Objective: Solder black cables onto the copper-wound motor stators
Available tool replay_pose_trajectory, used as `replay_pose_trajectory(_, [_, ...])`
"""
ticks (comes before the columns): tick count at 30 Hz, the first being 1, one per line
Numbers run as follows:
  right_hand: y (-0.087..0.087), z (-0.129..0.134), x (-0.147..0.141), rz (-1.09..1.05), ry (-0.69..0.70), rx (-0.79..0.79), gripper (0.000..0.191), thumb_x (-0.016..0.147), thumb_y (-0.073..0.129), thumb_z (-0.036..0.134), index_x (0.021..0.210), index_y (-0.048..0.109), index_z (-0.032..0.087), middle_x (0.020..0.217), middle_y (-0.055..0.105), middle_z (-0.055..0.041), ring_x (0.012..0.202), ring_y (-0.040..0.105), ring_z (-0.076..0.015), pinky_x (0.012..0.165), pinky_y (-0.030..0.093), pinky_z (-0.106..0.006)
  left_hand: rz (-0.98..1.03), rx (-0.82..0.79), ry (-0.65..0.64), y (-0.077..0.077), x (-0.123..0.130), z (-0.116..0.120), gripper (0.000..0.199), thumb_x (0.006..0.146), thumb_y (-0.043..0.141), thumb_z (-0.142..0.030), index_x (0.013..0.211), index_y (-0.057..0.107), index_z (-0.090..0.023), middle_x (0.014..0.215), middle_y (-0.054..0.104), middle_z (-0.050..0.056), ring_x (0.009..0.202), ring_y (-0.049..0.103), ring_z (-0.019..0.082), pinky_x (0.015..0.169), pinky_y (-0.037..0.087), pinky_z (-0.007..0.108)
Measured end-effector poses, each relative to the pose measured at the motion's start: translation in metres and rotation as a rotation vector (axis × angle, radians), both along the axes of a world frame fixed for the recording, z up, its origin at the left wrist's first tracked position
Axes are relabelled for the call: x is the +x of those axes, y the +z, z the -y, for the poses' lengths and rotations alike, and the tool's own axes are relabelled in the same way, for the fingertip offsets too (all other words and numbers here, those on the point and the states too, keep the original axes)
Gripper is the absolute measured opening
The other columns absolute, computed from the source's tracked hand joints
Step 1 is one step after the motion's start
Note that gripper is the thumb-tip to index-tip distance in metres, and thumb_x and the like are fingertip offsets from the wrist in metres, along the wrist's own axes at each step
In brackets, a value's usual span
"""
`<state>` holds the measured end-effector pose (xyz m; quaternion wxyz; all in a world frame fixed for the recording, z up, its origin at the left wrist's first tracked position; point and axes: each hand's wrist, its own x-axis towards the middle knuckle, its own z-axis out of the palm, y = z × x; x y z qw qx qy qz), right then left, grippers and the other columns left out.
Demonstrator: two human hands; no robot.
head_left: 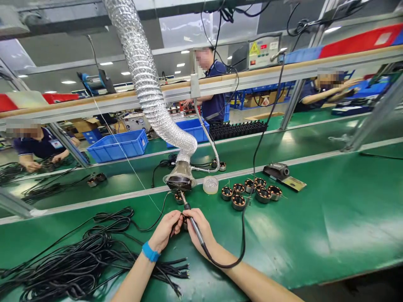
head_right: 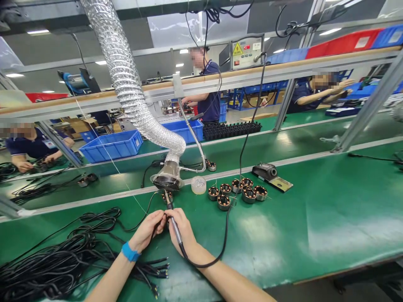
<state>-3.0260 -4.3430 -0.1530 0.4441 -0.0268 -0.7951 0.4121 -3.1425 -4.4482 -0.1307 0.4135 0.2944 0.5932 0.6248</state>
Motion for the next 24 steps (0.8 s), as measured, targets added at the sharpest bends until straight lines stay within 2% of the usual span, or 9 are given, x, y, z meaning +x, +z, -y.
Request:
replay_pose_trajectory(3, [-0.001, -0.009, 0.004, -0.008, -0.047, 0.030, 0.036, 0.093, 0.044, 0.009, 0.123, 0.055, 0.024, 0.107, 0.057, -0.0081, 0.094, 0.063, -0.0163, 0.085, 0.055, -0.029, -0.052, -0.001, -0.009, 0.007, -0.004, -0.010, 0.044, 0.085, 0.058, -0.058, 0.074, 0.053, -0.016, 0.066, 0.050, -0.002, 0.060, 0.046, 0.009, 0.059, 0.040, 0.022])
replay_pose_trajectory(7, [0.008, -0.018, 0.008, -0.068, -0.145, 0.068, 0.036, 0.092, 0.047, 0.007, 0.122, 0.056, 0.024, 0.106, 0.058, -0.0082, 0.094, 0.064, -0.0165, 0.084, 0.055, -0.030, -0.161, -0.030, 0.009, 0.013, -0.025, -0.034, 0.045, 0.083, 0.058, -0.060, 0.074, 0.055, -0.015, 0.071, 0.059, 0.001, 0.067, 0.054, 0.013, 0.069, 0.045, 0.026])
replay_pose_trajectory(9, [0.016, -0.021, 0.011, -0.074, -0.189, 0.080, 0.035, 0.092, 0.047, 0.008, 0.122, 0.056, 0.024, 0.104, 0.059, -0.0084, 0.091, 0.065, -0.0167, 0.081, 0.056, -0.030, -0.220, -0.057, 0.047, 0.013, -0.039, -0.044, 0.047, 0.082, 0.057, -0.062, 0.074, 0.055, -0.016, 0.071, 0.060, 0.002, 0.068, 0.056, 0.014, 0.071, 0.046, 0.027])
replay_pose_trajectory(12, [0.031, -0.029, 0.022, -0.051, -0.255, 0.114, 0.036, 0.092, 0.049, 0.008, 0.124, 0.056, 0.025, 0.104, 0.061, -0.0093, 0.089, 0.065, -0.0177, 0.079, 0.056, -0.032, -0.285, -0.121, 0.094, 0.010, -0.052, -0.050, 0.048, 0.081, 0.053, -0.065, 0.072, 0.052, -0.017, 0.066, 0.058, 0.000, 0.062, 0.058, 0.016, 0.063, 0.047, 0.029])
replay_pose_trajectory(15, [0.040, -0.048, 0.042, -0.037, -0.350, 0.247, 0.044, 0.091, 0.049, 0.006, 0.131, 0.052, 0.025, 0.107, 0.065, -0.0091, 0.097, 0.064, -0.0203, 0.085, 0.055, -0.036, -0.330, -0.175, 0.133, 0.012, -0.053, -0.039, 0.048, 0.084, 0.048, -0.063, 0.080, 0.056, -0.016, 0.071, 0.061, 0.004, 0.065, 0.061, 0.020, 0.063, 0.050, 0.034])
replay_pose_trajectory(19, [0.034, -0.087, 0.072, 0.057, -0.509, 0.437, 0.047, 0.092, 0.044, 0.006, 0.135, 0.049, 0.025, 0.112, 0.064, -0.0101, 0.104, 0.062, -0.0237, 0.089, 0.053, -0.041, -0.572, -0.096, 0.396, 0.023, -0.045, -0.001, 0.048, 0.091, 0.043, -0.058, 0.107, 0.061, -0.016, 0.108, 0.065, 0.011, 0.096, 0.065, 0.024, 0.089, 0.051, 0.038])
replay_pose_trajectory(21, [0.025, -0.106, 0.082, 0.173, -0.589, 0.462, 0.042, 0.093, 0.042, 0.008, 0.131, 0.052, 0.022, 0.113, 0.063, -0.0126, 0.104, 0.060, -0.0269, 0.088, 0.053, -0.045, -0.610, -0.078, 0.446, 0.029, -0.038, 0.019, 0.046, 0.095, 0.039, -0.053, 0.116, 0.059, -0.018, 0.102, 0.066, 0.008, 0.084, 0.066, 0.021, 0.080, 0.054, 0.035])
replay_pose_trajectory(23, [0.014, -0.121, 0.087, 0.312, -0.664, 0.475, 0.037, 0.094, 0.042, 0.012, 0.128, 0.054, 0.019, 0.113, 0.061, -0.0144, 0.104, 0.059, -0.0288, 0.087, 0.052, -0.046, -0.628, -0.148, 0.377, 0.035, -0.030, 0.031, 0.044, 0.097, 0.036, -0.051, 0.119, 0.058, -0.019, 0.083, 0.064, 0.003, 0.063, 0.062, 0.017, 0.062, 0.053, 0.030])
replay_pose_trajectory(24, [0.009, -0.126, 0.087, 0.362, -0.693, 0.486, 0.036, 0.094, 0.043, 0.013, 0.128, 0.054, 0.017, 0.112, 0.060, -0.0149, 0.102, 0.058, -0.0290, 0.086, 0.052, -0.046, -0.679, -0.191, 0.329, 0.037, -0.026, 0.032, 0.043, 0.097, 0.036, -0.050, 0.117, 0.060, -0.020, 0.076, 0.062, 0.002, 0.059, 0.060, 0.017, 0.059, 0.051, 0.029])
